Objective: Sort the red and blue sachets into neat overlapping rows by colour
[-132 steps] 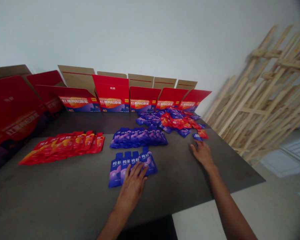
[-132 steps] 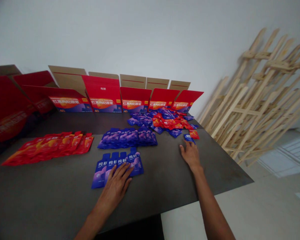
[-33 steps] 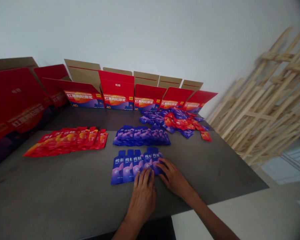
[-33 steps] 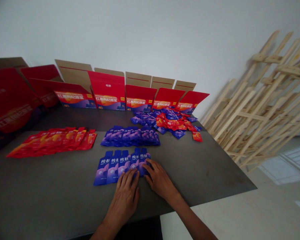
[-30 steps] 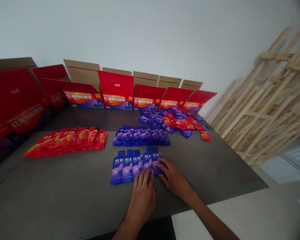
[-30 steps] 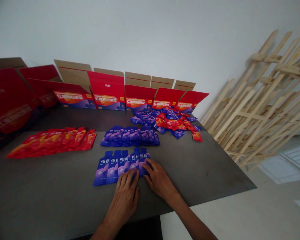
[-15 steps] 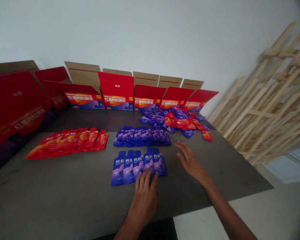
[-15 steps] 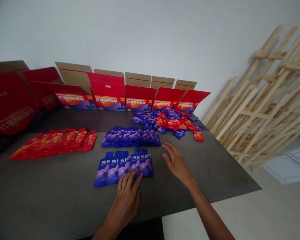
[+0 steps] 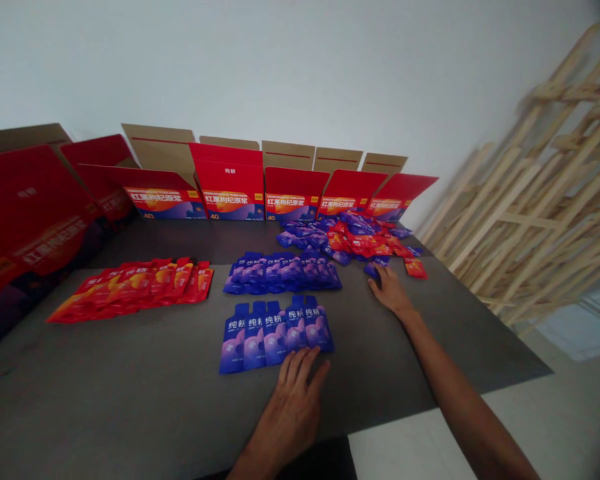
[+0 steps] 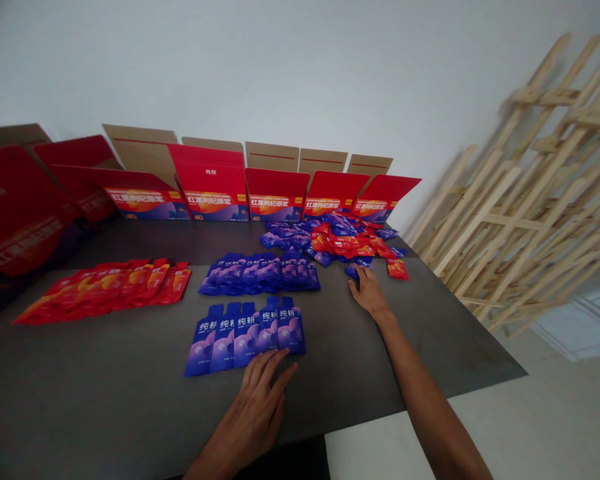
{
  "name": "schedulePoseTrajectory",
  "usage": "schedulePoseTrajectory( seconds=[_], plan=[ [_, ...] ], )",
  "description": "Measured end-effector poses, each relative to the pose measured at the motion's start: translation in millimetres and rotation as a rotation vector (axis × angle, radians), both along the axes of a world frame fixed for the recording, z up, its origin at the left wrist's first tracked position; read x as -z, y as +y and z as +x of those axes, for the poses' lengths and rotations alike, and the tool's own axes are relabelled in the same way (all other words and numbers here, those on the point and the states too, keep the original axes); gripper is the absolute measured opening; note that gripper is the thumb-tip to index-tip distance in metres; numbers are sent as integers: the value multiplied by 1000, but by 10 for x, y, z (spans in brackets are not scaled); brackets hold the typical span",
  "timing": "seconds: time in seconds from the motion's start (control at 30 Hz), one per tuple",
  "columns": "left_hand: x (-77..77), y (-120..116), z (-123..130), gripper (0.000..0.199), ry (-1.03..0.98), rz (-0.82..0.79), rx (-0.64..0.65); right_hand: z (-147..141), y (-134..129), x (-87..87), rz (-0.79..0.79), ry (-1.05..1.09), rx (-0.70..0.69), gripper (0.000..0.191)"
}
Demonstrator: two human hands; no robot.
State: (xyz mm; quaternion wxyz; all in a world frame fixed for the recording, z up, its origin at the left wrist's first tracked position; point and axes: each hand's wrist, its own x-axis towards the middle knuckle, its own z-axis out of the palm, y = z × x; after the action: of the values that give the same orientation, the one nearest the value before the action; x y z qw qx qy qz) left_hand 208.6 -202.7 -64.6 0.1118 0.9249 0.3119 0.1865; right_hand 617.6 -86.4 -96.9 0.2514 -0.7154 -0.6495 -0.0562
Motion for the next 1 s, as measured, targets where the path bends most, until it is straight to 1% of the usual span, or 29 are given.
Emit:
schedulePoseTrajectory(
  seconds=[0.1, 0.27, 0.37, 0.47, 0.6, 0.67, 0.77, 0.9, 1.0],
  plan=[
    [-7, 14, 9, 68, 10, 14, 3, -75, -190, -56, -21, -25, -36, 53],
    [18, 37, 27, 71, 17, 59, -4, -196, -665, -67, -56, -21, -151, 44],
    [54, 49, 35, 71, 25, 58, 3, -248, -892, -44, -25, -18, -128, 36],
    [73, 57, 39, 70, 27, 54, 6, -276, -1007, -55, -8, 11, -92, 33],
    [71, 56, 39, 68, 19, 57, 0, -387, -1089, -143, -50, 23, -85, 41],
    [71, 53, 41, 68, 15, 61, 1, -524, -1148, -195, -71, -5, -76, 45],
    [71, 52, 47, 66, 9, 62, -2, -817, -1263, -242, -82, -32, -131, 45],
    [76, 51, 54, 66, 22, 60, -7, -1239, -1391, -236, -81, 1, -234, 46],
    [78, 47, 53, 68, 24, 56, -12, -1484, -1410, -215, -86, 31, -275, 47]
  ],
)
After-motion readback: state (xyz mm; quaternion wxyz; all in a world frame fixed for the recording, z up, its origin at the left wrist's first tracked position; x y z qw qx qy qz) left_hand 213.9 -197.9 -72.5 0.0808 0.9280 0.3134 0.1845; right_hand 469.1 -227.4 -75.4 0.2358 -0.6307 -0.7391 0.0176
